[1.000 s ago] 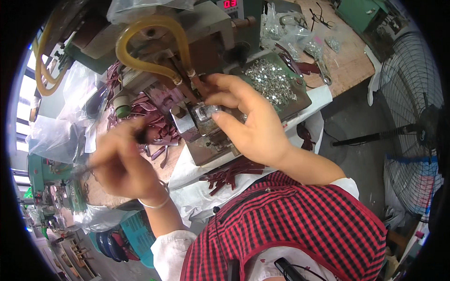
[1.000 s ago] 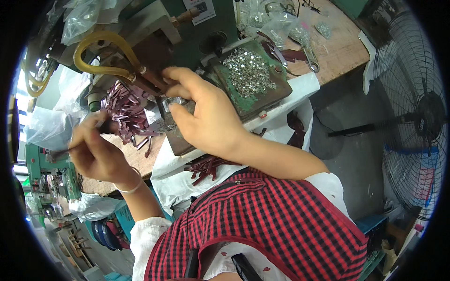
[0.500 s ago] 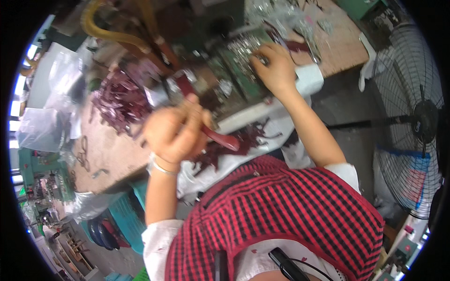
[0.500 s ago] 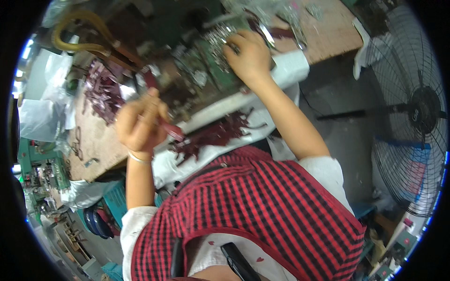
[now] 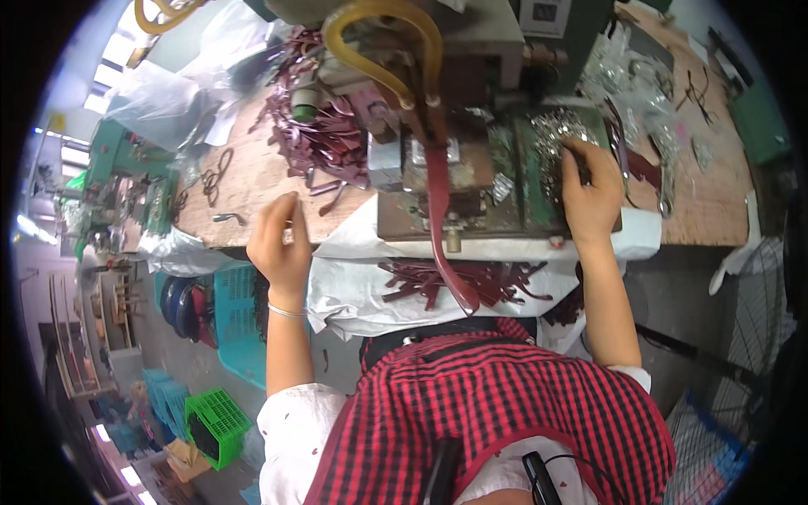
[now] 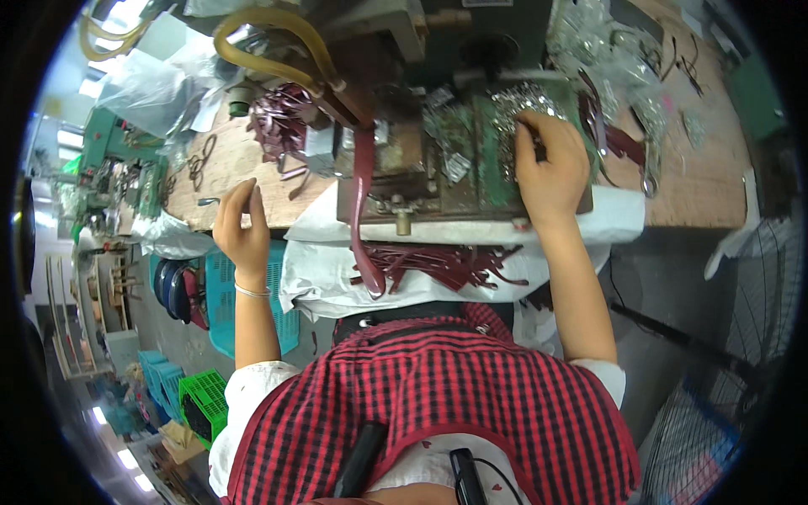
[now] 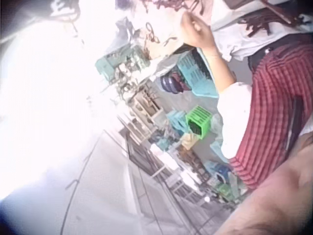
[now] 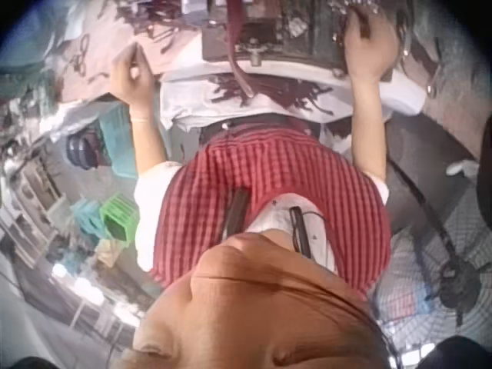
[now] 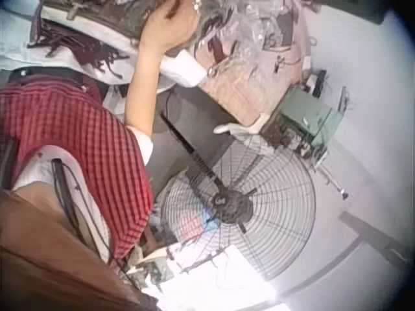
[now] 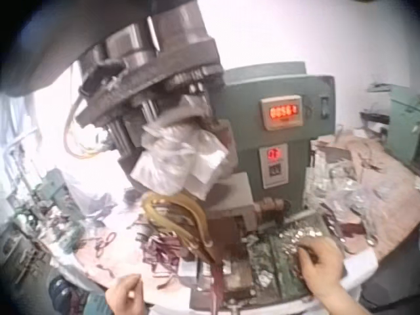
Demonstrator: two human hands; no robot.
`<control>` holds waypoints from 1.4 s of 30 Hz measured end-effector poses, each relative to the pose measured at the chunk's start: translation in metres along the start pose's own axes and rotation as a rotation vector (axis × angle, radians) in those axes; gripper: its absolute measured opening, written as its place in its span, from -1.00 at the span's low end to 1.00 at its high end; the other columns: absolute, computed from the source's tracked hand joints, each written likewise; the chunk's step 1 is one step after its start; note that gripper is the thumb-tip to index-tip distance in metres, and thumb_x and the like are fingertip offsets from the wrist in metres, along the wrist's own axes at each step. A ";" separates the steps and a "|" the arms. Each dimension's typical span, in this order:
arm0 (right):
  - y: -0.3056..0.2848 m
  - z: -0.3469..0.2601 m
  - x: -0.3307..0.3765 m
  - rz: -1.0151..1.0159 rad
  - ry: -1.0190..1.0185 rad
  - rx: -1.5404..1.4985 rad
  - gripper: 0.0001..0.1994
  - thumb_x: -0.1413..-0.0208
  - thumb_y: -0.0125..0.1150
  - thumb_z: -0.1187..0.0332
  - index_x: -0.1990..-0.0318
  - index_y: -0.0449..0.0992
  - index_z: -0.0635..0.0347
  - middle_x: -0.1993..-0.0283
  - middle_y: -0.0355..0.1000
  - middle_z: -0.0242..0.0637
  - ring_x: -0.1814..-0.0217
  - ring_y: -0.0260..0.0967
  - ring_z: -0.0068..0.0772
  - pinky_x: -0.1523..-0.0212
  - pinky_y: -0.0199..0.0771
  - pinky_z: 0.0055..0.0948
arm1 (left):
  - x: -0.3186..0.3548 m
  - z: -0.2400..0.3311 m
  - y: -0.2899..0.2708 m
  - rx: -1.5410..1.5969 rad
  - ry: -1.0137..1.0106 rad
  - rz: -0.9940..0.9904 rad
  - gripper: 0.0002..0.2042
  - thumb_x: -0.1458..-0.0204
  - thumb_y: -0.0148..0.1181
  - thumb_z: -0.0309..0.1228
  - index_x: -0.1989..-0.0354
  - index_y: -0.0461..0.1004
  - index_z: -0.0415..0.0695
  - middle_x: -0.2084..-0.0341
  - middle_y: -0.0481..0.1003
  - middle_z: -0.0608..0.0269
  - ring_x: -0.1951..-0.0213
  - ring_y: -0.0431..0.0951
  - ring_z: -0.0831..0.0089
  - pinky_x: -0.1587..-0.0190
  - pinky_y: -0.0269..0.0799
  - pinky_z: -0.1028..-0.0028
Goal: The person repeatedly picks up reddish-brown leather straps and small metal buckles from a workbench, inserts the buckles into the straps, and uses a press machine to secure them. The finished parts are placed into a pile on the table.
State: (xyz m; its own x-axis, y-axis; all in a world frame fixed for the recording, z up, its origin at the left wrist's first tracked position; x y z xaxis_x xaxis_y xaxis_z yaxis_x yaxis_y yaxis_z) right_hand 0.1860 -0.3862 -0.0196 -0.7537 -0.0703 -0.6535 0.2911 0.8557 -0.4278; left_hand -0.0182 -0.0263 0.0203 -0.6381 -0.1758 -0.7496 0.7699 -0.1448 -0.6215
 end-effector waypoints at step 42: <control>0.066 -0.114 -0.010 -0.149 0.501 -0.915 -0.60 -0.07 0.33 0.59 -0.10 0.47 0.36 0.19 0.59 -0.27 0.12 0.55 -0.57 0.01 0.49 -0.53 | -0.076 0.010 0.027 1.226 -0.354 0.184 -0.82 -0.40 0.05 -0.38 0.16 0.48 -0.26 0.37 0.62 0.08 0.41 0.59 0.44 0.42 0.45 0.54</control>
State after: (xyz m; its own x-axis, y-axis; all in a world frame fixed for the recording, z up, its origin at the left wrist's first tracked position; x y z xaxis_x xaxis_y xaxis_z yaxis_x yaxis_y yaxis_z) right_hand 0.1458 -0.2708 0.0297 -0.9632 -0.1659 -0.2114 -0.2236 0.9310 0.2885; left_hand 0.0511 -0.0266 0.0633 -0.6336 -0.5080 -0.5835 0.4640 -0.8530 0.2389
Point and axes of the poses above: each hand's wrist, its own x-axis away from the middle knuckle, its own y-axis out of the palm, z = x × y, the point moved 6 cm from there along -x, towards the middle knuckle
